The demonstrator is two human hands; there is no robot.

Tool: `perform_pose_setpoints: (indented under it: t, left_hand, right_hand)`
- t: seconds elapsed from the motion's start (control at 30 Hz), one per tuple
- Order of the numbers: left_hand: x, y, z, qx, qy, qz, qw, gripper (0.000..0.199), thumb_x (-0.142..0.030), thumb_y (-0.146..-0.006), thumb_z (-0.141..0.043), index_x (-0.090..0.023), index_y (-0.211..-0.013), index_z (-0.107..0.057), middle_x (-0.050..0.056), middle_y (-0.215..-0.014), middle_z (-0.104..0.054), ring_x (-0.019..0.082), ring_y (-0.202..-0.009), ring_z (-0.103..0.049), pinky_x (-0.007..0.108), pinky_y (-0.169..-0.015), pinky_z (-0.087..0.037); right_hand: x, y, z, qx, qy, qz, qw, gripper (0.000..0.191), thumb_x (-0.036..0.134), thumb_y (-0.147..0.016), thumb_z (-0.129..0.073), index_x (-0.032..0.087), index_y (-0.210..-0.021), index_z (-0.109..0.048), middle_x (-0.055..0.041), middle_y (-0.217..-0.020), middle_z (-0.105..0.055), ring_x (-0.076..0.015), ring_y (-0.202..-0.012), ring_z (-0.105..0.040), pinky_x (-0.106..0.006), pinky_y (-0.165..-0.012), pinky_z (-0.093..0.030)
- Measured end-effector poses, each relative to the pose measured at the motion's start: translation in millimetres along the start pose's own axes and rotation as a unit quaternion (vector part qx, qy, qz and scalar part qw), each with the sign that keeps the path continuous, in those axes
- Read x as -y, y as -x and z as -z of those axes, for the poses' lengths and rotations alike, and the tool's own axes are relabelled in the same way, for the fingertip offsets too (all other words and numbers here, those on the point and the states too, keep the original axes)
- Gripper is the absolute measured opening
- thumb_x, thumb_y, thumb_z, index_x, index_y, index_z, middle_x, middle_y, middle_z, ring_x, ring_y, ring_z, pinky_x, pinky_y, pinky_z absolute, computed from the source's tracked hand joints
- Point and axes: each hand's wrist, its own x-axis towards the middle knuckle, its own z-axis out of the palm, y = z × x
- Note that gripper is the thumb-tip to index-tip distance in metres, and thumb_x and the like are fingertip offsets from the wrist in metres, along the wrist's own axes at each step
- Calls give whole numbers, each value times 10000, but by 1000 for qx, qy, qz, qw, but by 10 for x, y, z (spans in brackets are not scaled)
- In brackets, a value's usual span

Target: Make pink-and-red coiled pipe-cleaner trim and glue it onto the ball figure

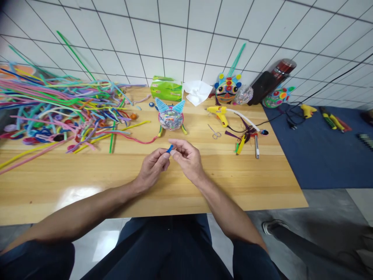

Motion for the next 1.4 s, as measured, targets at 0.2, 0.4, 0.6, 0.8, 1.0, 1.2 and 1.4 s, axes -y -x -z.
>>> perform_pose_setpoints:
  t: [0.2,0.4,0.6,0.8,1.0,1.2,1.4]
  left_hand:
    - [53,-18,26,-15,-28,-15,999,576,-762,-998,-669,-196,-931,-749,-54,-614,-500,112,-557,-406,265,-558,-350]
    - [36,0,59,8,-46,-38,998,576,-750,-1036,-626,-197,-932,-747,-51,-610,-504,111,-558,-412,259,-569,-364]
    - [4,27,45,27,12,-8,1000,571,-731,-1053,-618,-200,-848,-673,-38,-620,-584,81,-462,-429,241,-474,-345]
    - [10,15,1,14,99,40,994,552,-757,-974,-722,-207,-963,-669,-58,-631,-580,73,-423,-411,223,-405,-310]
    - [19,17,2,11,114,64,991,572,-767,-963,-730,-197,-954,-682,-51,-653,-596,67,-425,-432,216,-399,-321]
    - [21,-2,-2,-5,128,77,989,599,-773,-953,-732,-194,-836,-635,-46,-652,-595,57,-426,-437,206,-405,-317]
    - [81,-4,1,-4,129,83,988,608,-757,-972,-721,-186,-779,-639,-37,-602,-563,65,-445,-435,209,-426,-320]
  right_hand:
    - [-20,-3,-17,-19,-12,-14,1000,267,419,-869,-833,265,-1087,-849,24,-794,-655,-138,-729,-556,-286,-694,-495]
    - [-2,-9,-27,-26,-4,-19,999,291,405,-853,-847,264,-1108,-844,5,-859,-738,-146,-762,-623,-305,-750,-565]
    - [-42,-7,-15,-23,-7,-17,1000,306,385,-858,-856,272,-1142,-843,-5,-924,-773,-143,-775,-643,-306,-762,-576]
    - [-54,48,-52,-53,93,53,993,265,342,-952,-764,300,-1193,-864,11,-836,-685,-140,-708,-581,-297,-672,-514]
    - [-115,87,-66,-67,130,78,986,321,326,-990,-748,329,-1296,-843,-27,-1005,-781,-168,-794,-658,-338,-768,-569]
    - [-157,71,-63,-60,127,60,988,295,355,-978,-780,314,-1259,-862,2,-858,-724,-157,-760,-626,-313,-712,-526]
    - [-121,60,-65,-51,138,85,986,263,334,-994,-772,344,-1236,-874,-29,-1033,-800,-164,-837,-679,-322,-744,-554]
